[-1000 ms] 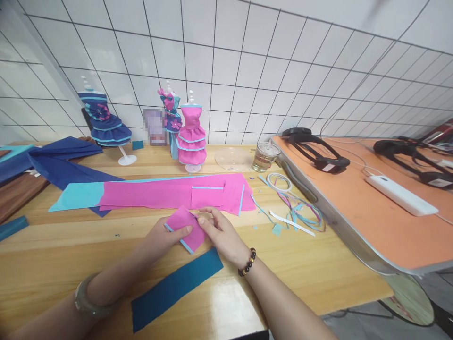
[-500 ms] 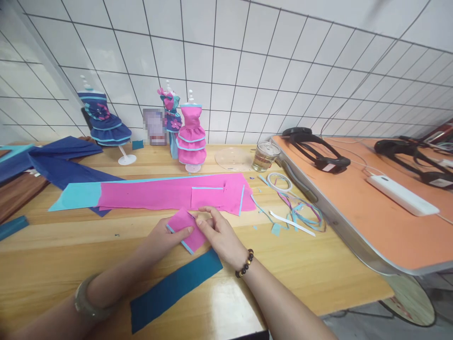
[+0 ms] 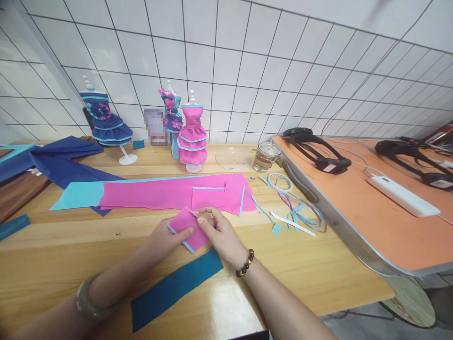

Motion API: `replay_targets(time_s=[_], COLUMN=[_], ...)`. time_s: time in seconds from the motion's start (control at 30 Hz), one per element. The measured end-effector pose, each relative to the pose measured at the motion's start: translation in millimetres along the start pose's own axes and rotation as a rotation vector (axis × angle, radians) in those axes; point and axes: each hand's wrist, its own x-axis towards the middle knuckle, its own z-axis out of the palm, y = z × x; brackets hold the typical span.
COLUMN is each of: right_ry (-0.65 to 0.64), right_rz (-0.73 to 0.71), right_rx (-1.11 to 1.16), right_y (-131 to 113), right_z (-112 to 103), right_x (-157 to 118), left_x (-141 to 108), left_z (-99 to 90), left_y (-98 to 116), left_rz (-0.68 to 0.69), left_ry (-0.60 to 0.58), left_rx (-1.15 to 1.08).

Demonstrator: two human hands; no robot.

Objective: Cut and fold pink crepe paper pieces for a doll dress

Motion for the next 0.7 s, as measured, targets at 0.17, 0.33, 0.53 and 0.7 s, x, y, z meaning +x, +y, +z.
replay_targets(time_s=[0.17,0.33,0.53,0.7], right_ry=[-0.001,0.0,-0.016,-0.017], right_rz=[0.017,0.011,0.028,0.017], right_rx=[-0.021,-0.028,0.01,0.011], right_y=[1.1,0.7,1.5,2.3], right_z=[0.3,0.6,-0.3,-0.4], right_x=[-1.7,-1.6,-0.8,-0.5], left_x=[-1.4,-0.8,0.5,0.6], left_z=[0.8,1.1,-0.7,-1.6], left_y=[2.0,0.7,-2.2,-1.6], left_rz=[0.001,0.013,0.01,0.002], left_ry=[0.008,-0.001,-0.033,-0.023], left_rx=[0.096,0.115,0.07,0.073])
